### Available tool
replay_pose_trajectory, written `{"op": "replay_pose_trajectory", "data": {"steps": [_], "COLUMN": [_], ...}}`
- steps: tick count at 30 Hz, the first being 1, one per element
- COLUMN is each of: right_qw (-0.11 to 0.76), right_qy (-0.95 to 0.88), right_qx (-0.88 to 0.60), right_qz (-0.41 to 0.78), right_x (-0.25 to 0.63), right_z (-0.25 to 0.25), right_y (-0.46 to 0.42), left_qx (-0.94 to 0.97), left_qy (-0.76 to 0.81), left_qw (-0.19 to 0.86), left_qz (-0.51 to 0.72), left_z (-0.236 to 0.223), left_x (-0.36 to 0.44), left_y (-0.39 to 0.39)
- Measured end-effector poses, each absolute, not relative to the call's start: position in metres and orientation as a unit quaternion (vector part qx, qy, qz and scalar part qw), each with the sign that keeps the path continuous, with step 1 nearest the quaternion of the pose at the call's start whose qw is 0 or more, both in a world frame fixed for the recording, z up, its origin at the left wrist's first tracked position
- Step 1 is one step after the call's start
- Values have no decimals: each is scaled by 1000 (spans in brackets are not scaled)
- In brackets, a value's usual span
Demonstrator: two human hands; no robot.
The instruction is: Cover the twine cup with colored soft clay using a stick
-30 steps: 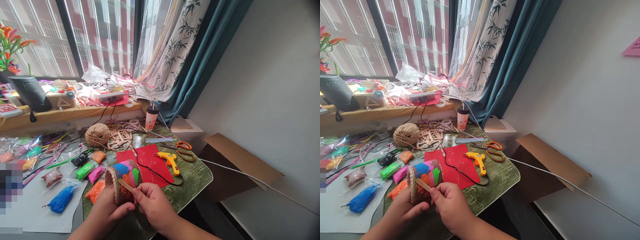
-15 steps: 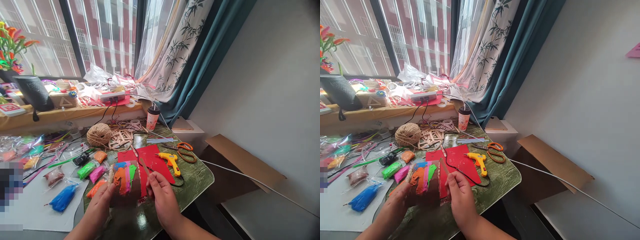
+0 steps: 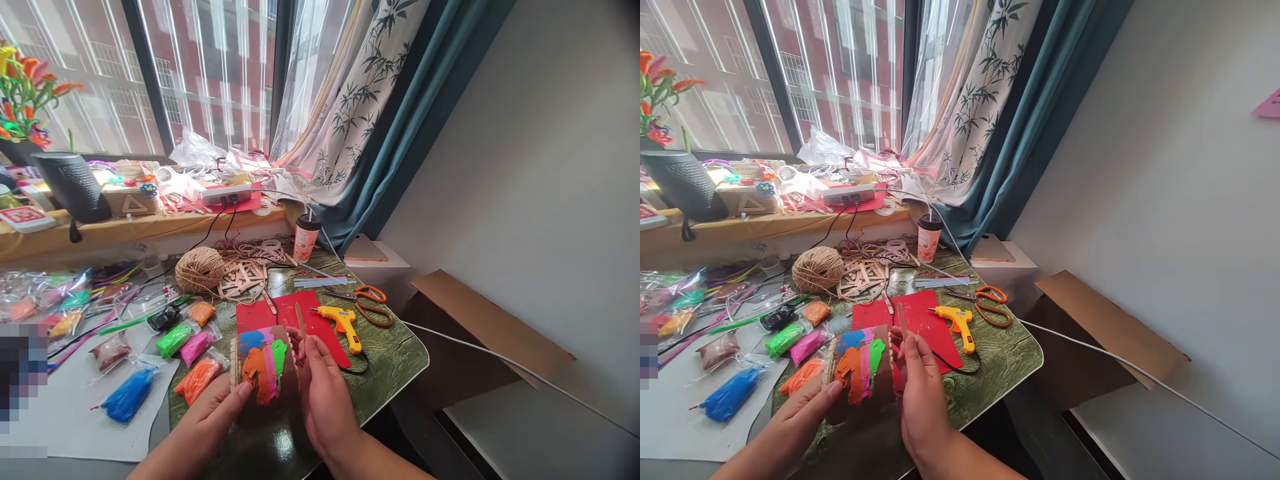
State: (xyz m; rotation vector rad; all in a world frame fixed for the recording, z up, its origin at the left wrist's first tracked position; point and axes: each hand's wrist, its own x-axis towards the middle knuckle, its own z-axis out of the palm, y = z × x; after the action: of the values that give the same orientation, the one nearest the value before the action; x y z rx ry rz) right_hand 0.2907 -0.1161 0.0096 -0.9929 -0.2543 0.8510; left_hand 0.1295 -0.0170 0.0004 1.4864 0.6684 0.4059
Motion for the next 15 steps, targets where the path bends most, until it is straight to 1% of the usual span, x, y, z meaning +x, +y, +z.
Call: {"op": "replay_pose_trajectory", "data": {"steps": [3,6,10,12,15], "right_qw": [796,788,760,755,745], "right_qy": [-96,-132,-161,-156,-169], "right_qx": [-430,-433,-464,-485,-514], "right_qz": [415,418,426,414,390], "right_x": [293,298,297,293,287], "right_z": [11,8,-4,-8,-5], "right_y": [-109,-105,-104,-105,-106], "left_qx": [677,659,523,439,348], "left_qy": [248,251,308,310,317], "left_qw": [677,694,786,836,875], "left_qz": [148,144,121,110,117], "left_z": [3,-2,-6,-3,6], "left_x": [126,125,131,136,140], "left_y": [-18,-18,-15,-14,-16]}}
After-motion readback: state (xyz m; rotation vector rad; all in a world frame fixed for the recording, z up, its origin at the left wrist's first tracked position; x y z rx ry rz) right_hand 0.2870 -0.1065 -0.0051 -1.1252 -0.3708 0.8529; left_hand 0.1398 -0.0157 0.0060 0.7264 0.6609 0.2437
